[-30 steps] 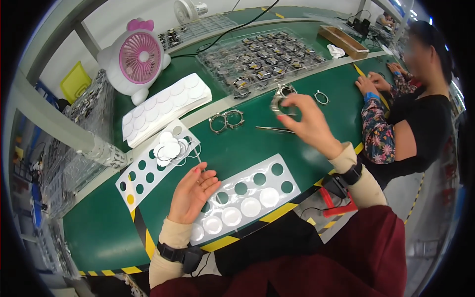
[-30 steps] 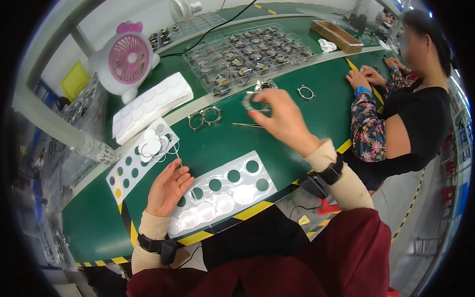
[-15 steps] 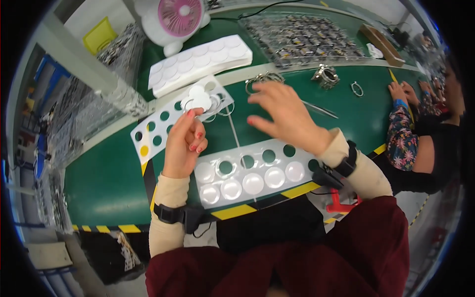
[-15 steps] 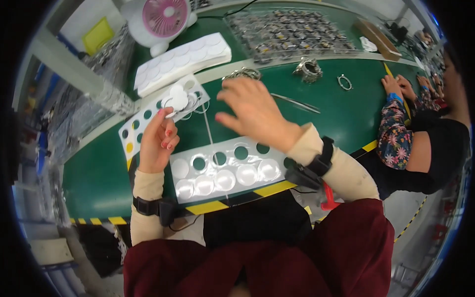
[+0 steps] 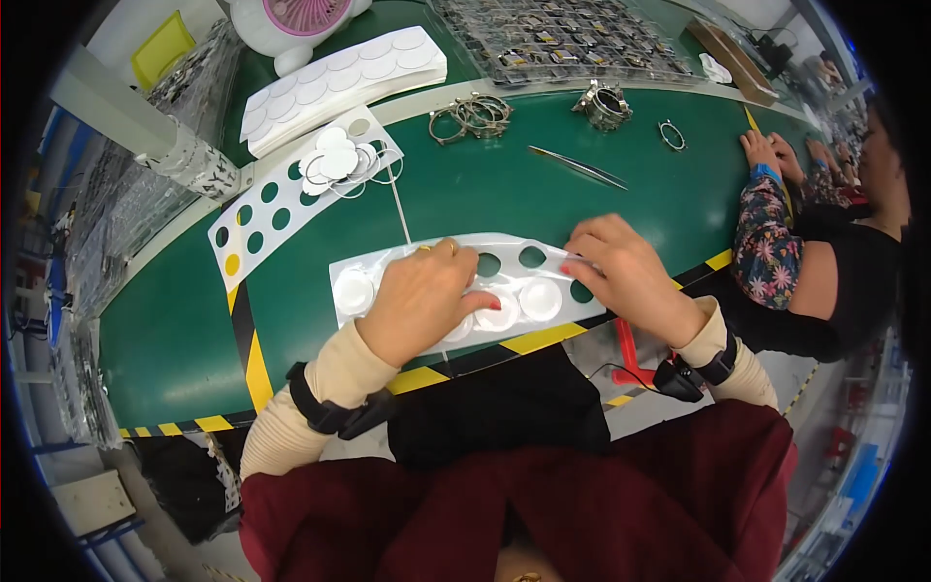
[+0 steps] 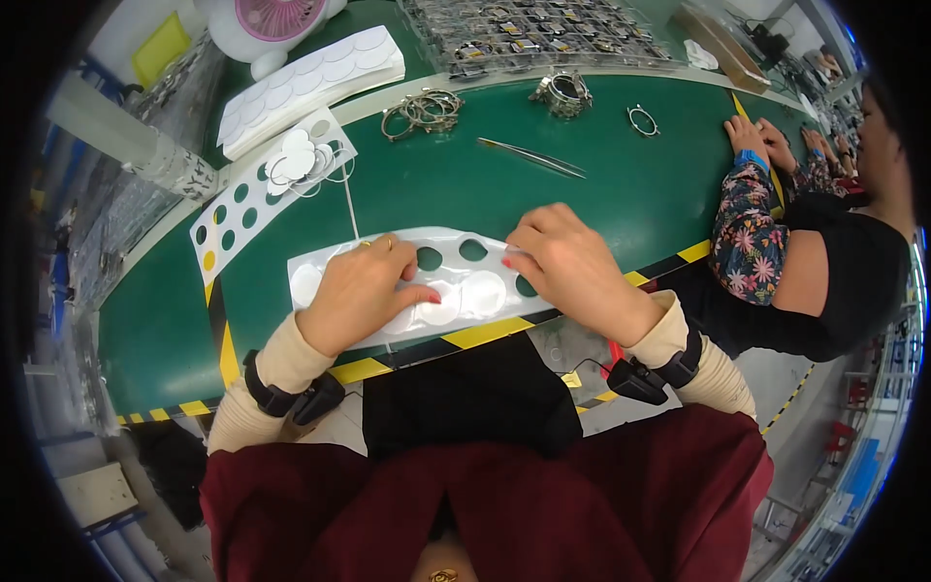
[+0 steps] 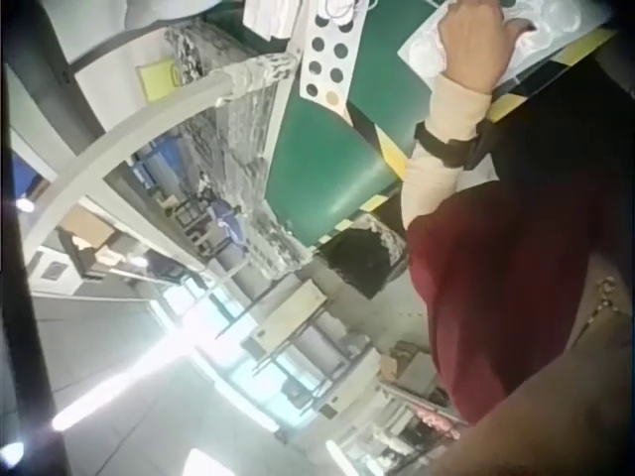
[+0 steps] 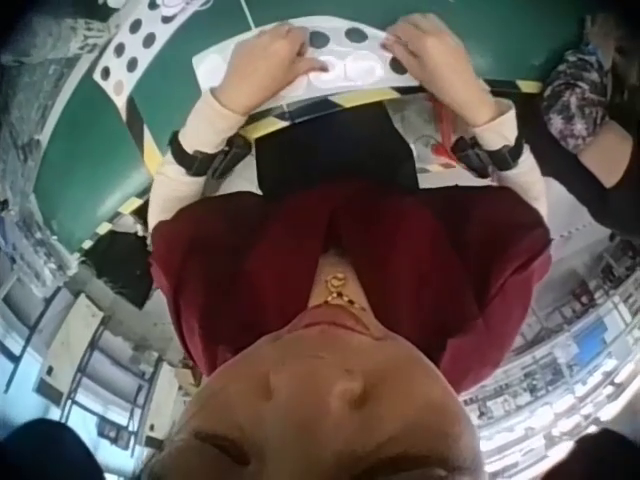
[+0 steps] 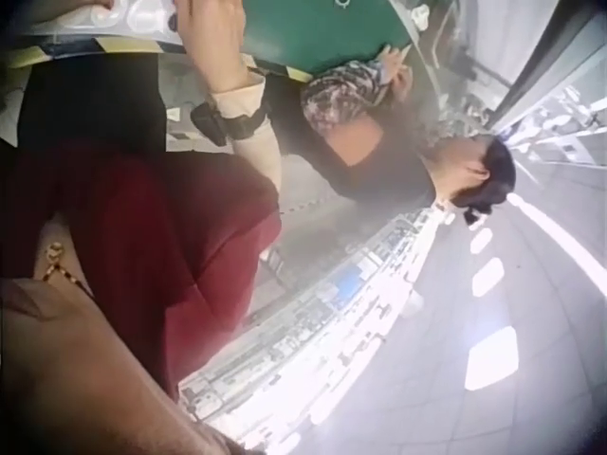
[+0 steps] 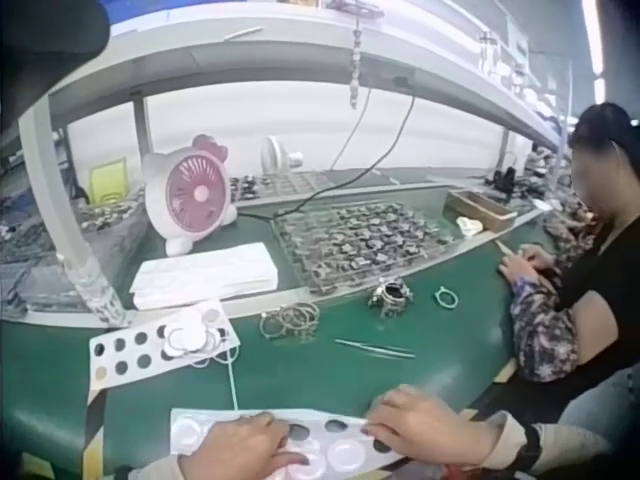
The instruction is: The person fits a metal ring onto a watch component by hand, then peels a white circular sticker from a sheet and applies it to the back of the watch. This process is repeated for several watch components, handling one at a time on the green work surface.
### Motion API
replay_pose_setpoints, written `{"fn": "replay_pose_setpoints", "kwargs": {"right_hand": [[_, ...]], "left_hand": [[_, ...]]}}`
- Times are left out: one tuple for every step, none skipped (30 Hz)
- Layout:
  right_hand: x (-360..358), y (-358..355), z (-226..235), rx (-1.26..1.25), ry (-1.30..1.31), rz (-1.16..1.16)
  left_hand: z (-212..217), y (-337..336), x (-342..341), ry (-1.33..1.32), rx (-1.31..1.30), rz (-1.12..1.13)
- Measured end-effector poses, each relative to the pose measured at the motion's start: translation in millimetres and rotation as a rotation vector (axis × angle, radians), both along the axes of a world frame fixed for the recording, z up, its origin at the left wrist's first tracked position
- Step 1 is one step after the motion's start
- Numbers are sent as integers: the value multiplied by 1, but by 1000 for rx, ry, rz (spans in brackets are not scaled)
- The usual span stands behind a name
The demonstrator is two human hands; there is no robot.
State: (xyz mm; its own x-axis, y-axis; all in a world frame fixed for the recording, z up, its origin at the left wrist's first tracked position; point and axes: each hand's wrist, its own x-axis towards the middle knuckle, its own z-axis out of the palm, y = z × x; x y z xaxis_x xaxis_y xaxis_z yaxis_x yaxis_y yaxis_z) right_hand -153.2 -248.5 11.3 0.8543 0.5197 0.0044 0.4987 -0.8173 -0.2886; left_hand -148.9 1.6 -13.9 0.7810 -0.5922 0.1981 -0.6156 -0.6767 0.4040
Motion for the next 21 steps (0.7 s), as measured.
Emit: {"fn": "replay_pose_setpoints", "kwargs": {"right_hand": [[-1,3,6,150,265,-148],[-3,6,11,300,529,-299],[-3,9,12,449,795,-448],[-3,11,8,448,805,-441],[-4,12,4,476,710,-297],[-4,13,-1,500,613,-153],[-3,14,-4,522,514,-9],[-3,14,-5,525,513,0],[-3,13,-6,491,508,99],[-1,12,-7,454,504,203],[2,10,-8,416,498,306],[3,8,-9,415,497,319],[5,5,-9,378,440,412],[7,2,-10,341,381,503],[9,0,-11,308,321,591],[11,-1,-9,313,318,600],[14,-3,-5,390,210,560],[16,-5,0,466,101,517],[18,-7,5,543,-8,472],[21,-9,9,548,-14,473],[23,-11,13,664,-11,423]], "left_hand": [[0,-2,3,40,21,3],[1,-3,7,79,43,4],[0,-3,8,119,67,8],[-1,-3,7,126,71,15],[0,-4,8,127,66,11],[1,-5,9,127,62,10],[2,-5,10,127,57,10],[2,-5,9,124,62,18],[1,-5,7,115,50,23],[-1,-6,6,107,38,34],[-1,-6,7,98,25,45],[0,-6,8,94,27,57],[2,-6,9,131,37,59],[5,-7,10,168,48,59],[7,-7,11,207,62,58],[9,-6,11,204,68,65],[11,-5,12,219,94,51],[13,-4,13,233,120,35],[16,-4,14,248,148,20],[23,-6,20,243,153,21],[36,-9,32,208,212,14]]}}
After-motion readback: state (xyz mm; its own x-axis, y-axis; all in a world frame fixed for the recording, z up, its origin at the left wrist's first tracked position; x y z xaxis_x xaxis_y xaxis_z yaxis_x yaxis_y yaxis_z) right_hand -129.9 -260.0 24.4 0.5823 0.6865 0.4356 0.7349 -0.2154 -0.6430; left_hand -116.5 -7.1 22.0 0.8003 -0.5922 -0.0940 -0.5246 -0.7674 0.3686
